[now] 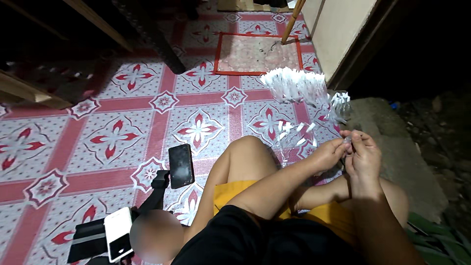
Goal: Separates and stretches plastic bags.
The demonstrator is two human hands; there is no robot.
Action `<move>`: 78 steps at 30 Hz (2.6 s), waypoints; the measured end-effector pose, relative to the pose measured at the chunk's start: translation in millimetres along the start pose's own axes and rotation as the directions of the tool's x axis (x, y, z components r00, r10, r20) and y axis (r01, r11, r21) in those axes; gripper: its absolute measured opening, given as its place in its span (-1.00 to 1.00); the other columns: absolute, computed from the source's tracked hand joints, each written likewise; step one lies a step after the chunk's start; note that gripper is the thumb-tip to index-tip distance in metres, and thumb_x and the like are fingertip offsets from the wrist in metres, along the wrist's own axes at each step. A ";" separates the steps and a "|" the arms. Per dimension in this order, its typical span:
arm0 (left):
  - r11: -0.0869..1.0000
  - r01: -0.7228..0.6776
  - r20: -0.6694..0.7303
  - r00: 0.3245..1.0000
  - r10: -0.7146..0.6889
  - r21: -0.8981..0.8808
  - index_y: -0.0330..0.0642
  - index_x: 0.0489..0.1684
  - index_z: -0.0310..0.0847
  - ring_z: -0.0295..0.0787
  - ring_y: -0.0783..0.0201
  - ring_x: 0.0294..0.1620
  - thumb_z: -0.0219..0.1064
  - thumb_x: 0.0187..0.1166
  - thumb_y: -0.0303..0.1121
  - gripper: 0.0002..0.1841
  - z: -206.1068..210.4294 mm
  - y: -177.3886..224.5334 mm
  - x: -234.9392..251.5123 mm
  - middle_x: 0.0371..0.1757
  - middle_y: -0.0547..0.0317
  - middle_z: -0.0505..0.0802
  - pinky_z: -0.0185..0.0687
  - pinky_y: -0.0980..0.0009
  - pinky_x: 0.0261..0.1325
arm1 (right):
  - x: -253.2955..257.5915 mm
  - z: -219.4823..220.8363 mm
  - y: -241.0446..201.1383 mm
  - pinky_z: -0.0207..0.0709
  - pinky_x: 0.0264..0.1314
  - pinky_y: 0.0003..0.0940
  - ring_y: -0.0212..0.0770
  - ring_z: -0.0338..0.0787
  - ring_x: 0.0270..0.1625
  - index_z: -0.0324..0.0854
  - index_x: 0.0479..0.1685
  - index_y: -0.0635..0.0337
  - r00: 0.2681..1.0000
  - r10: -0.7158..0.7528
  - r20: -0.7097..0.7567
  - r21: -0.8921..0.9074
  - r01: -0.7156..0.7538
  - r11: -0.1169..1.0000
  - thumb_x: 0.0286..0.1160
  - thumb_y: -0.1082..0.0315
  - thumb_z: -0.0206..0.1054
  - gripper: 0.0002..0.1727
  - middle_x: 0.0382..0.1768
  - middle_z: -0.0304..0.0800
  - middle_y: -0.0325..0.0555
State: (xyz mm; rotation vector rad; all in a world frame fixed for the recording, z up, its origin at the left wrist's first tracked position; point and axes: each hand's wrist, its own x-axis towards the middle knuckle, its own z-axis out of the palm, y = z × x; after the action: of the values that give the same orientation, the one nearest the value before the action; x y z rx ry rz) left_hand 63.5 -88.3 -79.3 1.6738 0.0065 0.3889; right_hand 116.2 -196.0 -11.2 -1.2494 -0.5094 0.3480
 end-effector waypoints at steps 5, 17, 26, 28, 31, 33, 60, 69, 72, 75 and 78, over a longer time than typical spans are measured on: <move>0.995 -0.103 -0.003 0.995 0.103 0.011 -0.08 -0.05 0.69 0.72 0.44 -0.30 0.02 0.88 -0.11 -0.65 2.7 -12.1 0.6 -0.33 0.29 0.76 0.74 0.39 -0.11 | 0.4 -10.2 8.0 0.71 -0.23 -0.33 -0.15 0.82 -0.19 0.71 0.06 0.28 0.999 -0.048 -0.012 -0.041 0.047 0.998 0.70 0.30 0.30 -0.78 0.06 0.86 0.11; 0.955 -0.239 0.052 0.971 0.233 0.178 -0.03 0.01 0.70 0.76 0.44 -0.20 0.04 0.87 -0.08 -0.67 16.7 -59.1 1.2 -0.22 0.29 0.80 0.77 0.35 -0.03 | -1.1 15.9 -68.7 0.76 0.23 -0.20 -0.07 0.87 0.11 0.72 -0.08 0.23 0.944 -0.328 -0.027 -0.020 0.328 0.945 0.69 0.45 0.25 -0.87 0.00 0.90 0.02; 0.945 -0.141 0.079 0.989 0.123 0.294 0.04 0.05 0.70 0.77 0.46 -0.19 0.39 0.60 0.10 -0.63 12.4 -56.7 -0.8 -0.20 0.35 0.82 0.79 0.31 -0.03 | -6.1 27.9 -102.0 0.70 0.38 -0.03 0.01 0.87 0.14 0.74 -0.09 0.21 0.908 -0.419 0.026 -0.005 0.419 0.908 0.62 0.47 0.32 -0.91 -0.05 0.91 0.01; 0.939 -0.169 0.087 0.985 0.149 0.299 0.00 0.07 0.71 0.78 0.44 -0.12 0.48 0.50 0.11 -0.57 11.5 -54.9 -2.6 -0.15 0.33 0.84 0.79 0.31 0.04 | -4.9 21.5 -102.2 0.69 0.42 0.04 0.06 0.87 0.13 0.73 -0.05 0.25 0.899 -0.433 0.067 0.006 0.433 0.901 0.63 0.47 0.32 -0.89 -0.04 0.90 0.05; 0.923 -0.202 0.138 0.977 0.165 0.328 -0.03 0.14 0.69 0.79 0.40 -0.02 0.52 0.37 0.24 -0.41 6.4 -53.5 -5.3 -0.07 0.28 0.84 0.77 0.28 0.13 | -3.0 17.6 -110.6 0.64 0.47 0.09 0.08 0.87 0.14 0.71 -0.01 0.24 0.880 -0.456 0.131 0.025 0.457 0.889 0.65 0.44 0.29 -0.87 -0.04 0.90 0.06; 0.892 -0.202 0.221 0.968 0.119 0.404 0.01 0.12 0.69 0.81 0.37 -0.03 0.53 0.33 0.29 -0.39 0.2 -56.0 -5.1 -0.09 0.29 0.85 0.78 0.19 0.13 | 0.6 11.2 -114.9 0.62 0.48 0.15 0.13 0.86 0.16 0.70 0.00 0.24 0.870 -0.463 0.166 0.052 0.461 0.886 0.70 0.44 0.23 -0.85 -0.05 0.89 0.08; 0.963 -0.271 0.152 0.951 0.268 -0.004 -0.25 -0.13 0.83 0.79 0.32 0.21 0.45 0.62 -0.27 -0.80 -66.0 126.4 -18.3 0.06 0.14 0.89 0.69 0.31 0.36 | 11.3 -28.4 -115.3 0.42 0.55 0.43 0.10 0.85 0.09 0.72 -0.08 0.13 0.867 -0.378 0.324 0.361 0.255 0.897 0.71 0.33 0.23 -0.84 -0.18 0.86 -0.07; 0.961 -0.266 0.201 0.948 0.246 0.080 -0.20 -0.09 0.85 0.76 0.34 0.28 0.47 0.60 -0.21 -0.77 -65.5 123.8 -17.3 0.13 0.17 0.88 0.66 0.35 0.41 | 11.1 -33.6 -112.5 0.41 0.55 0.43 0.11 0.84 0.09 0.71 -0.04 0.15 0.872 -0.362 0.330 0.388 0.224 0.894 0.72 0.35 0.20 -0.83 -0.16 0.85 -0.04; 0.977 -0.214 0.166 0.964 0.209 0.012 -0.25 -0.08 0.83 0.80 0.35 0.14 0.45 0.61 -0.28 -0.79 -69.6 126.0 -18.8 0.05 0.15 0.88 0.72 0.35 0.30 | 11.3 -35.8 -112.6 0.43 0.55 0.41 0.08 0.84 0.10 0.71 -0.05 0.12 0.882 -0.351 0.315 0.363 0.229 0.903 0.73 0.32 0.20 -0.83 -0.16 0.85 -0.07; 0.989 -0.103 0.144 0.983 0.117 -0.104 -0.38 0.04 0.71 0.84 0.34 -0.06 0.35 0.66 -0.43 -0.81 -79.0 149.3 -27.1 -0.09 0.06 0.89 0.79 0.34 0.12 | 11.4 -40.0 -111.4 0.42 0.55 0.40 0.08 0.83 0.12 0.72 -0.05 0.12 0.885 -0.347 0.310 0.366 0.226 0.903 0.73 0.33 0.20 -0.83 -0.15 0.85 -0.07; 0.988 -0.058 0.148 0.986 0.079 -0.144 -0.39 0.15 0.61 0.78 0.35 -0.19 0.26 0.68 -0.45 -0.78 -80.0 157.9 -30.4 -0.14 0.03 0.84 0.76 0.35 -0.02 | 8.4 -31.1 -113.7 0.42 0.56 0.40 0.09 0.83 0.12 0.71 -0.02 0.13 0.878 -0.350 0.326 0.381 0.217 0.899 0.74 0.32 0.20 -0.82 -0.13 0.85 -0.05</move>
State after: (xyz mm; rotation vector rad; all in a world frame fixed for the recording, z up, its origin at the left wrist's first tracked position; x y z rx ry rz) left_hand -20.3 -41.4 72.5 1.5647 -0.1889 0.3047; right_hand 137.4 -249.4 92.1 -0.7549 -0.9278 0.4114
